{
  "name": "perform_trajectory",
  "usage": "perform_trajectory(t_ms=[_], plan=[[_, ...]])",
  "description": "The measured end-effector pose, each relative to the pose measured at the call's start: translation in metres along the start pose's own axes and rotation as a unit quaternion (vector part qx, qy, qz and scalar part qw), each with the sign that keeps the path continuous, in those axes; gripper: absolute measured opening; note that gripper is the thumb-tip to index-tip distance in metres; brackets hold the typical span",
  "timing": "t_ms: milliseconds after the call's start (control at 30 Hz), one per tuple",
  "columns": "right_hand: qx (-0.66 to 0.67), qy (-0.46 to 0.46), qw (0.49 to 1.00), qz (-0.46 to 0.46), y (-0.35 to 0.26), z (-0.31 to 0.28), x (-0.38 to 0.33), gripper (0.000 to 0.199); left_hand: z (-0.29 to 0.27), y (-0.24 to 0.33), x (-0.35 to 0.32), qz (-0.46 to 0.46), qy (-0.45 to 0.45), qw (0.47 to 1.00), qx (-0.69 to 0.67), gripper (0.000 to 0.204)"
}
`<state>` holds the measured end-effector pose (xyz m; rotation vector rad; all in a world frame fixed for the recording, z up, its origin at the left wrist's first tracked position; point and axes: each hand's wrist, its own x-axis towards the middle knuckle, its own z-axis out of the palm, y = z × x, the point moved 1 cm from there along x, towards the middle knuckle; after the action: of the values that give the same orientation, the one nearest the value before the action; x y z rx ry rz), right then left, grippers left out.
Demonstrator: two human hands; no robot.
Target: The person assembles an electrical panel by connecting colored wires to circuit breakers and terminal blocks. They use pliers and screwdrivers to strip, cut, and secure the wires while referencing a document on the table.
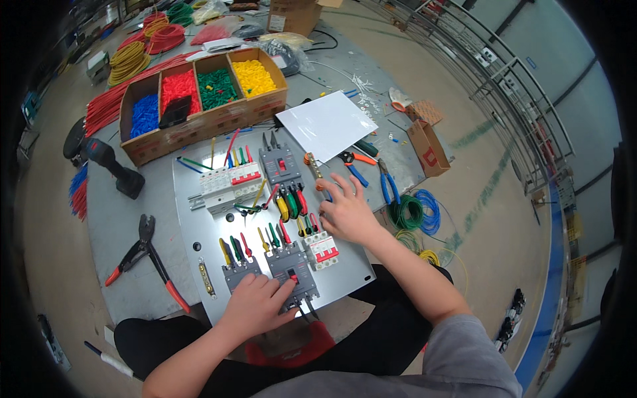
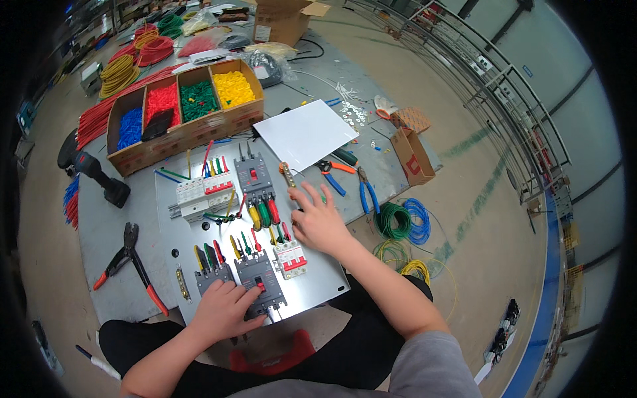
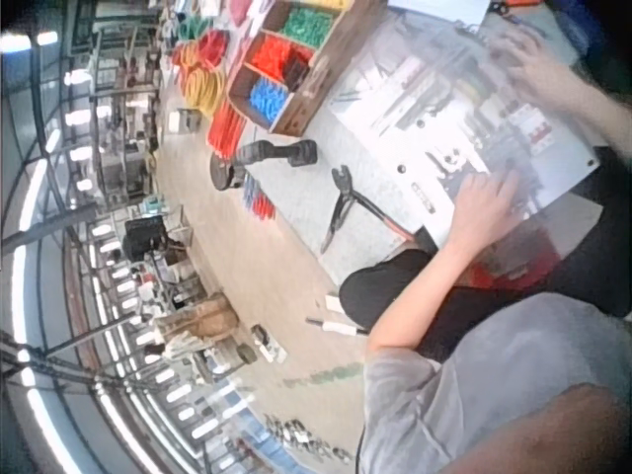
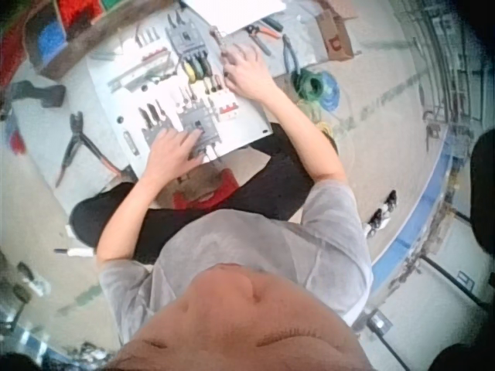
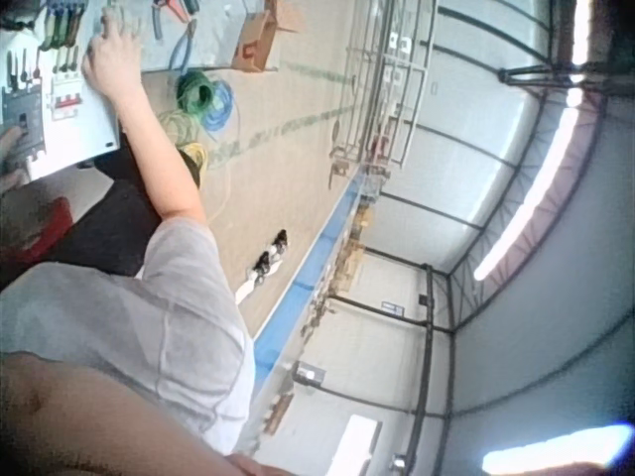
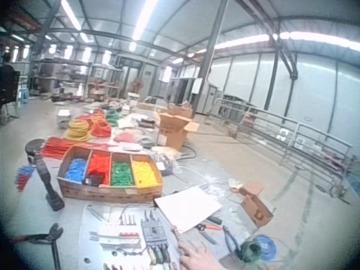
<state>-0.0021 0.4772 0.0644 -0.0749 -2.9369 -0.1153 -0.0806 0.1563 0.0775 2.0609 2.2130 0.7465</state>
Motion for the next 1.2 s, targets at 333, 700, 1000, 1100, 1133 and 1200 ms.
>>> perform_trajectory(t_ms=[333,700,1000,1100,1133,1200], plan=[[0.133,-0.027,0.981,0.137,0.013,0.005,-0.039,0.020,-0.004,0.004,0.006,-0.007,-0.009,1.000,-0.004,0.058],[0.379,-0.158,0.891,0.192,0.037,0.006,-0.024,0.019,-0.003,0.006,0.004,-0.012,-0.010,1.000,-0.005,0.057],[0.558,-0.064,0.762,0.322,0.075,0.039,0.026,0.018,-0.005,0.005,0.005,-0.013,-0.014,1.000,-0.008,0.058],[0.596,-0.024,0.739,0.314,0.061,0.046,0.045,0.016,-0.004,0.007,0.004,-0.017,-0.012,1.000,-0.005,0.057],[0.571,-0.027,0.752,0.328,0.065,0.053,0.046,0.016,-0.004,0.008,0.006,-0.013,-0.011,1.000,-0.007,0.057],[0.553,-0.021,0.760,0.341,0.066,0.063,0.052,0.018,-0.004,0.008,0.008,-0.012,-0.010,1.000,-0.008,0.057]])
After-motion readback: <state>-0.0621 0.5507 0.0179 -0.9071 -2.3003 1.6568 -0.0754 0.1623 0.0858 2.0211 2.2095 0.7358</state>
